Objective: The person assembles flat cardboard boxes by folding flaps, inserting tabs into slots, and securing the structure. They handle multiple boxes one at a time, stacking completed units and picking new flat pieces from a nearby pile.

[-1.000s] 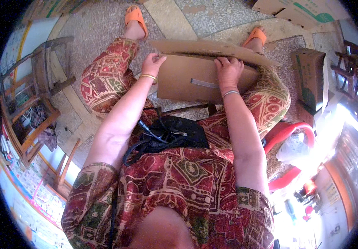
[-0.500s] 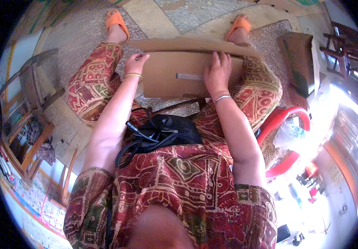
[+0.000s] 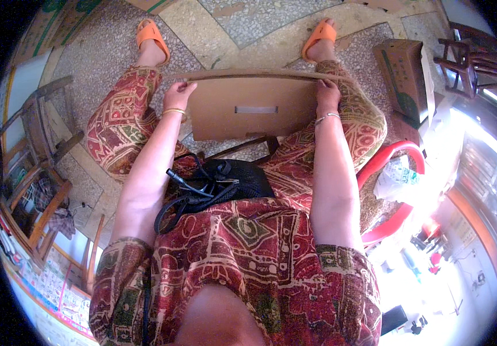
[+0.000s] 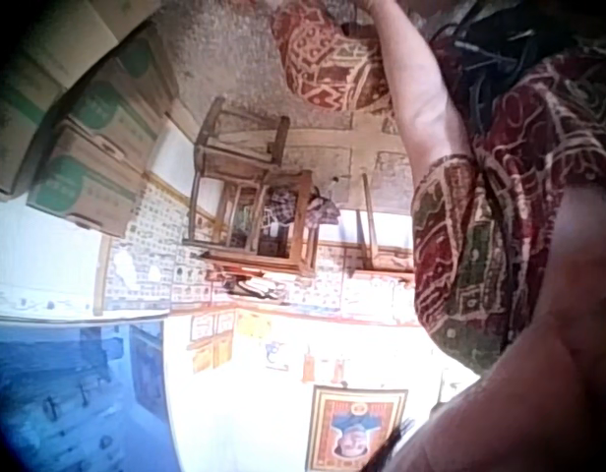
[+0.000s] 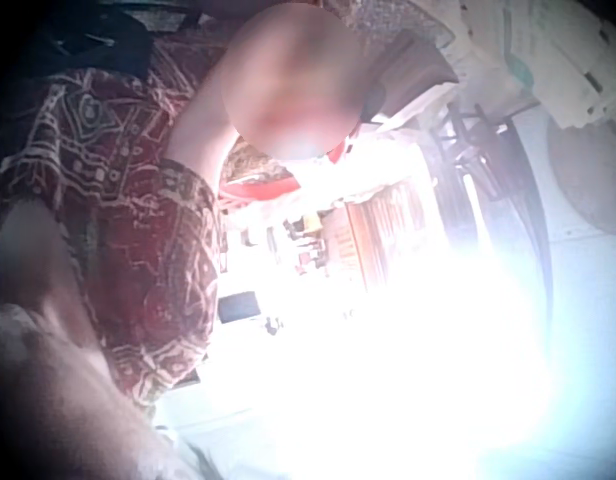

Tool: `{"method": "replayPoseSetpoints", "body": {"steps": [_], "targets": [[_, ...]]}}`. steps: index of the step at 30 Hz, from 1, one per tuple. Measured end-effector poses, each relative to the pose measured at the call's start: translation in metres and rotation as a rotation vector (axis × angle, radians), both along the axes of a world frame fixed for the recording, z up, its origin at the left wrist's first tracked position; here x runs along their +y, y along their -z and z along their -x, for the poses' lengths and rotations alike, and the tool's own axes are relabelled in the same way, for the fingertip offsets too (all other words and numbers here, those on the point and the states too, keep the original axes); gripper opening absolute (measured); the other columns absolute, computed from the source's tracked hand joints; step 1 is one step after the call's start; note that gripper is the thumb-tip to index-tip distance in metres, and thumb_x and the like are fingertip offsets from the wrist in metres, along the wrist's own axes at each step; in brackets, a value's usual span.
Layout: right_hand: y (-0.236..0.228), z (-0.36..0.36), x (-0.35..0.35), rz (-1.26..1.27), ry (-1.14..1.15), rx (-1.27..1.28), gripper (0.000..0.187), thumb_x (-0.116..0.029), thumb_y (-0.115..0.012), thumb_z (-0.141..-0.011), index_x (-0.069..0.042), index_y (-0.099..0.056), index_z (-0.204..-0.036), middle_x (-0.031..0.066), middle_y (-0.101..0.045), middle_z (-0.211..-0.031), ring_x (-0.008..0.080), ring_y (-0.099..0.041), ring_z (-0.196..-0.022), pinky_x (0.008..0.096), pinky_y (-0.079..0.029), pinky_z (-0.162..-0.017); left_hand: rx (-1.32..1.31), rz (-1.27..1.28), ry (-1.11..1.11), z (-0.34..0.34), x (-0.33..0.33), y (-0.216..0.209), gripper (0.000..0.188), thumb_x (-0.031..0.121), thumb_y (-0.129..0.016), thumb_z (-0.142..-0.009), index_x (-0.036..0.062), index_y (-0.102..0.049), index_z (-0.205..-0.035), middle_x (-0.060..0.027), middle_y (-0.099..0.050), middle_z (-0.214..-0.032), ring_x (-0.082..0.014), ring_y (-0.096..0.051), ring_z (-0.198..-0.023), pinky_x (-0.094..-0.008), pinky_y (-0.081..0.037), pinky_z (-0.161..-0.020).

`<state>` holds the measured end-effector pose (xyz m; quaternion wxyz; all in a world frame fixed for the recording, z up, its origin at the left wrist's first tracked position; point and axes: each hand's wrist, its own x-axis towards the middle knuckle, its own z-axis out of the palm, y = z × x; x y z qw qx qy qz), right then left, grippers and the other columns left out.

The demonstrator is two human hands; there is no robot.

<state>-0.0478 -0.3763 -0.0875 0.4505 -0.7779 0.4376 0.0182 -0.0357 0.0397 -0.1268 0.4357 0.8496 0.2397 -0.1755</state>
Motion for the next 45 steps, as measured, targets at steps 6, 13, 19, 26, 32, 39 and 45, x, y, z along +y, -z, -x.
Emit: {"method": "replayPoseSetpoints", "body": {"steps": [6,13,19,26,32,39,45], "targets": [[0.028,0.006,-0.032,-0.638,0.275,-0.209,0.034,-0.005,-0.065,-0.084,0.002,-0.059,-0.116,0.0076,-0.066,-0.092,0.0164,-0.06,-0.082,0.0282,-0.047,-0.075,0.046,0.075,-0.044,0.0,0.001,-0.003,0.048,0.039,-0.08,-0.069,0.0008,-0.067,-0.096,-0.0136,-0.069,-0.089,-0.0227,-0.066,-0.079,-0.0332,-0.051,-0.074],[0.025,0.006,-0.03,-0.544,0.195,-0.148,0.024,-0.009,-0.061,-0.088,-0.003,-0.062,-0.111,0.0014,-0.065,-0.096,0.0126,-0.058,-0.086,0.0248,-0.044,-0.078,0.041,0.107,-0.05,0.003,0.002,0.016,0.049,0.039,-0.08,-0.069,0.0009,-0.067,-0.097,-0.0133,-0.069,-0.09,-0.0212,-0.066,-0.079,-0.0322,-0.051,-0.073],[0.04,0.008,-0.037,-0.44,0.104,-0.171,0.02,-0.01,-0.068,-0.084,-0.004,-0.064,-0.104,0.0001,-0.064,-0.089,0.0101,-0.056,-0.074,0.0232,-0.044,-0.067,0.037,0.079,-0.037,-0.001,-0.001,0.0,0.05,0.041,-0.079,-0.069,0.0009,-0.067,-0.097,-0.0139,-0.069,-0.09,-0.0227,-0.066,-0.079,-0.0332,-0.051,-0.073],[0.028,0.004,-0.004,-0.165,0.12,-0.18,0.028,-0.012,-0.071,-0.083,-0.001,-0.065,-0.108,0.0026,-0.065,-0.098,0.0114,-0.058,-0.084,0.0238,-0.046,-0.076,0.053,0.006,0.035,-0.003,0.002,-0.007,0.051,0.045,-0.077,-0.07,0.0016,-0.068,-0.095,-0.015,-0.069,-0.09,-0.0255,-0.066,-0.08,-0.0348,-0.05,-0.074],[0.024,0.009,-0.017,-0.251,0.006,-0.1,0.042,-0.019,-0.067,-0.087,0.0,-0.058,-0.123,0.0038,-0.064,-0.109,0.0127,-0.057,-0.097,0.0248,-0.044,-0.086,0.125,-0.095,0.168,-0.012,0.003,-0.022,0.052,0.05,-0.073,-0.071,0.005,-0.068,-0.096,-0.0166,-0.069,-0.091,-0.0291,-0.066,-0.086,-0.0368,-0.049,-0.078],[0.018,0.003,-0.015,-0.418,0.004,-0.122,0.039,-0.019,-0.066,-0.088,-0.002,-0.058,-0.122,0.0042,-0.062,-0.11,0.0141,-0.056,-0.098,0.0263,-0.043,-0.086,0.071,-0.088,0.161,-0.017,0.002,-0.025,0.055,0.045,-0.074,-0.073,0.0049,-0.064,-0.108,-0.0143,-0.068,-0.096,-0.0264,-0.065,-0.087,-0.0363,-0.05,-0.079],[0.034,-0.012,-0.013,-0.151,0.047,-0.045,0.044,-0.019,-0.071,-0.084,-0.001,-0.057,-0.122,0.0048,-0.063,-0.11,0.0158,-0.056,-0.099,0.0268,-0.043,-0.087,0.05,0.116,-0.047,-0.021,-0.01,-0.013,0.055,0.031,-0.077,-0.074,0.0048,-0.057,-0.118,-0.0155,-0.067,-0.095,-0.0218,-0.065,-0.086,-0.0341,-0.051,-0.077]]}}
